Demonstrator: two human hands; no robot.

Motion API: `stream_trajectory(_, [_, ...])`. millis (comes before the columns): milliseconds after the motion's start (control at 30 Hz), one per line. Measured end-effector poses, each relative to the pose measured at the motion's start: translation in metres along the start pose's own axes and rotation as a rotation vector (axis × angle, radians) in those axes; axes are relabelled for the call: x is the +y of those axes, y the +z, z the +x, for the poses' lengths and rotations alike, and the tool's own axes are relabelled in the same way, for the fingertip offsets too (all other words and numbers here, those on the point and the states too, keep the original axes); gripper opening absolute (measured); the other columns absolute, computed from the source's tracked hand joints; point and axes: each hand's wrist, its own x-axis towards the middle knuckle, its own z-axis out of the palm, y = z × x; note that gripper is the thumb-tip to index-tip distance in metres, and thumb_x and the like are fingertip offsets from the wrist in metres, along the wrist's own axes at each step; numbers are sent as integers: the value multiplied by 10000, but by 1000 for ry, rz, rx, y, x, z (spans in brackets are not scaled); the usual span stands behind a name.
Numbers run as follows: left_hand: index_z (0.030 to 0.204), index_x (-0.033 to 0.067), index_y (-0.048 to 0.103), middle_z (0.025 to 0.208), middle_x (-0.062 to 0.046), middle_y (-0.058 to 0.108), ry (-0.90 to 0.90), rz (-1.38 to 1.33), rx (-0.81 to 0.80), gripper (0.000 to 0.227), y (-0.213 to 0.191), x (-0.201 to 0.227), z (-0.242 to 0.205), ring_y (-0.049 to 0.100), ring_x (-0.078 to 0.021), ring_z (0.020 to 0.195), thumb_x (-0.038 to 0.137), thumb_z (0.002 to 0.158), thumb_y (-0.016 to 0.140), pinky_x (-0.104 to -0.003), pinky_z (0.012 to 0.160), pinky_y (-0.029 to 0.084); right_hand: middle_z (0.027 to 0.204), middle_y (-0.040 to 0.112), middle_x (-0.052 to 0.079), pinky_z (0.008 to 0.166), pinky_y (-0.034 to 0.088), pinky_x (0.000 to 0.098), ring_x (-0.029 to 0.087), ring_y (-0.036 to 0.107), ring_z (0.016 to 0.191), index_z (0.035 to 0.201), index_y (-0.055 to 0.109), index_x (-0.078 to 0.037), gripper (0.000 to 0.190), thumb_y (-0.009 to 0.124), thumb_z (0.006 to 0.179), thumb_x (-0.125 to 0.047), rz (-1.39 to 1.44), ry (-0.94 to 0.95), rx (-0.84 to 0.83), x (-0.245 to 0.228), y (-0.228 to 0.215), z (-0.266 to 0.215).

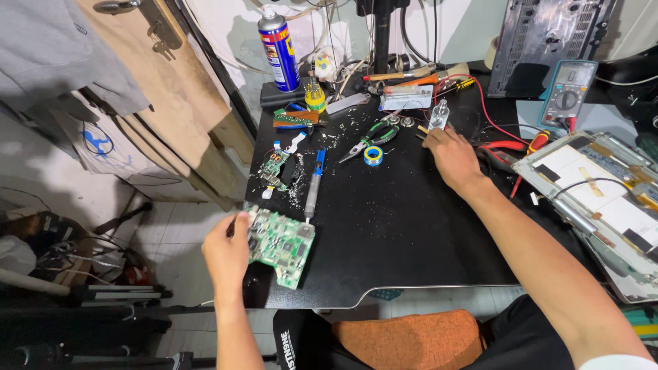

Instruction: The person handles a circuit board and a screen assembly by hand, then fits the back cover onto the screen unit and closes it.

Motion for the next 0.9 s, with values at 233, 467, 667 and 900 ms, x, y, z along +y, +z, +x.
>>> stream_trajectory(233, [1054,-2,746,843,-212,740,-187,93,24,332,-1,-9,-11,735,-348,786,305,971,654,-427,784,540,1124,687,73,937,536,405,294,656,1100,997,702,-72,195,599,862,25,1,95,26,33,33,5])
stream_trajectory(467, [1031,-16,733,967,-235,663,115,269,172,284,23,-24,-18,626,-446,904,240,1016,610,-507,815,487,1159,695,94,938,479,452,299,634,1117,1028,712,-69,186,641,857,-53,-44,116,131,-4,21,9])
stream_trajectory(667, [1064,-8,714,1012,-222,635,112,362,175,245,30,-13,-29,606,-429,936,211,1025,611,-508,831,477,1068,688,71,928,457,434,283,624,1061,1008,710,-50,134,662,906,-124,197,9,145,-44,-3,7])
stream_trajectory(900, [1050,9,714,1032,-216,643,323,546,352,211,40,41,-40,595,-416,962,187,938,696,-496,808,465,1051,688,54,950,462,436,271,627,1052,982,713,-66,97,679,926,-138,254,59,210,-34,-24,-9])
